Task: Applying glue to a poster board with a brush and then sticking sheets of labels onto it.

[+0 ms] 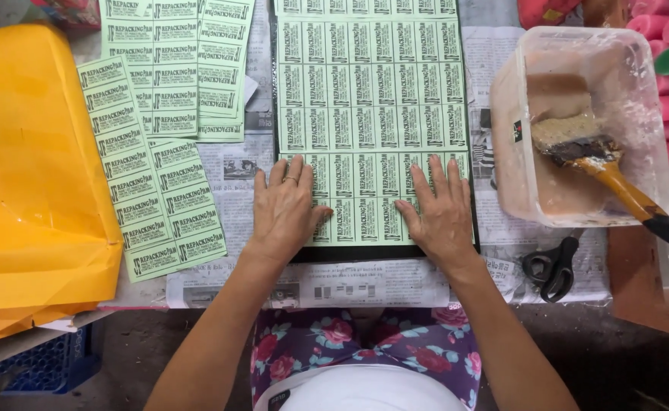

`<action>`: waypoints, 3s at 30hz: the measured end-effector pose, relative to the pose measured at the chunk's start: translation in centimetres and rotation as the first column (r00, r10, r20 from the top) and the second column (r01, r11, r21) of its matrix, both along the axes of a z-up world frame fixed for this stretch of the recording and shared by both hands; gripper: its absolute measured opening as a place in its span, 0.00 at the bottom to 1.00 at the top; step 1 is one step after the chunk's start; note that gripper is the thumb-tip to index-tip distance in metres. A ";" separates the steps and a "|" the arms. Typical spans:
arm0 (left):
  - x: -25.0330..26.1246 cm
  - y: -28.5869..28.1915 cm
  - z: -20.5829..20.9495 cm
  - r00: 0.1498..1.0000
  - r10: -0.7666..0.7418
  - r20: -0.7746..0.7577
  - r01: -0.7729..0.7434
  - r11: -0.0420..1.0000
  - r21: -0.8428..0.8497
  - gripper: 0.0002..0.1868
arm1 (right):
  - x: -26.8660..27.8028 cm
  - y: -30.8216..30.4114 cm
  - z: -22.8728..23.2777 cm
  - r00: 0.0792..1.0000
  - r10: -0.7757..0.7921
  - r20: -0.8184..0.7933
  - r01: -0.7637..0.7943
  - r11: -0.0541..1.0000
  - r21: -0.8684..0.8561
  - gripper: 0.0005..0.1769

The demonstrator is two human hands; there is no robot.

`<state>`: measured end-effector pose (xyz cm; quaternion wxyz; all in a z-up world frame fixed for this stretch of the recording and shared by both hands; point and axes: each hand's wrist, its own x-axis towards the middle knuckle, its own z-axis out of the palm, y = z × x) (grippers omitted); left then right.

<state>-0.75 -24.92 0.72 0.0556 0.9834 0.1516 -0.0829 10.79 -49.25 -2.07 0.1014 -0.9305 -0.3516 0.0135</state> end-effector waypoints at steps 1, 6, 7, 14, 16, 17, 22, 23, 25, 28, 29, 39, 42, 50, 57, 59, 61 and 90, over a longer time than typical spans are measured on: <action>0.0 0.0 0.3 1.000 -0.001 -0.001 0.001 1.000 -0.001 0.43 | 0.1 0.0 -0.1 1.000 -0.001 -0.001 0.001 1.000 -0.001 0.38; -0.2 0.1 1.0 1.000 -0.005 -0.029 0.004 0.999 -0.031 0.44 | 0.1 -0.1 -0.1 1.000 0.008 -0.015 -0.008 1.000 0.028 0.38; -0.4 0.2 0.4 0.999 -0.003 -0.036 0.002 0.999 -0.035 0.44 | 0.1 -0.2 -0.1 1.000 0.010 -0.022 -0.010 1.000 0.024 0.38; -1.6 1.5 -1.6 0.987 -0.107 0.116 0.107 0.994 0.010 0.49 | 0.2 -0.5 -0.1 0.999 0.025 -0.031 -0.023 0.999 0.042 0.39; -1.8 1.9 -1.5 0.986 -0.127 0.111 0.127 0.992 0.004 0.51 | 0.1 -0.5 0.1 0.999 0.017 -0.040 -0.015 0.999 0.040 0.39; -1.9 2.0 -1.3 0.982 -0.151 0.114 0.152 0.988 0.007 0.51 | 0.1 -0.6 0.1 0.999 0.026 -0.040 -0.024 0.998 0.059 0.39; -2.9 3.9 -0.5 0.968 -0.244 0.057 0.248 0.966 -0.071 0.55 | 0.2 -0.6 0.2 0.999 0.023 -0.043 -0.020 0.997 0.073 0.39; -3.2 4.3 0.1 0.967 -0.253 0.029 0.254 0.964 -0.077 0.55 | 0.2 -0.6 0.0 0.999 0.031 -0.037 -0.028 0.997 0.078 0.39; -3.7 4.9 0.8 0.963 -0.268 0.005 0.267 0.960 -0.081 0.56 | 0.2 -0.5 -0.3 0.999 0.033 -0.028 -0.030 0.996 0.085 0.39; -4.0 5.2 1.0 0.950 -0.314 0.007 0.313 0.948 -0.057 0.56 | -0.3 0.7 -1.0 0.999 0.018 0.033 -0.021 0.997 0.079 0.37; -3.9 5.1 1.1 0.949 -0.315 -0.011 0.314 0.949 -0.038 0.56 | -1.0 1.7 -1.2 0.993 0.076 0.087 -0.087 0.988 0.129 0.38; -3.7 4.3 2.0 0.953 -0.292 -0.078 0.294 0.956 0.018 0.57 | -1.4 2.4 -1.3 0.947 0.322 -0.001 -0.317 0.932 0.177 0.40; -3.4 4.2 2.2 0.957 -0.265 -0.121 0.267 0.964 0.001 0.55 | 1.6 -3.9 -0.7 0.962 0.270 0.029 -0.271 0.946 0.176 0.42; -5.7 4.0 1.0 0.963 -0.253 0.094 0.252 0.967 0.023 0.47 | -0.6 -11.1 -1.0 0.977 0.200 0.079 -0.213 0.953 0.216 0.27; -10.3 4.9 2.0 0.901 -0.163 0.402 0.229 0.966 -0.122 0.32 | -0.6 -10.5 0.1 0.937 0.320 0.140 -0.339 0.929 0.146 0.27; -11.4 4.9 3.1 0.916 -0.104 0.389 0.182 0.969 -0.168 0.31 | -0.4 -10.5 0.4 0.928 0.338 0.155 -0.359 0.925 0.128 0.26; -12.2 5.0 3.5 0.927 -0.047 0.371 0.134 0.968 -0.214 0.31 | -0.2 -10.4 0.8 0.919 0.356 0.168 -0.376 0.920 0.109 0.25; -14.1 -0.7 2.5 0.891 0.446 -0.083 -0.312 0.470 -0.826 0.26 | -11.0 5.8 -0.8 0.824 0.500 0.265 -0.565 0.759 0.323 0.18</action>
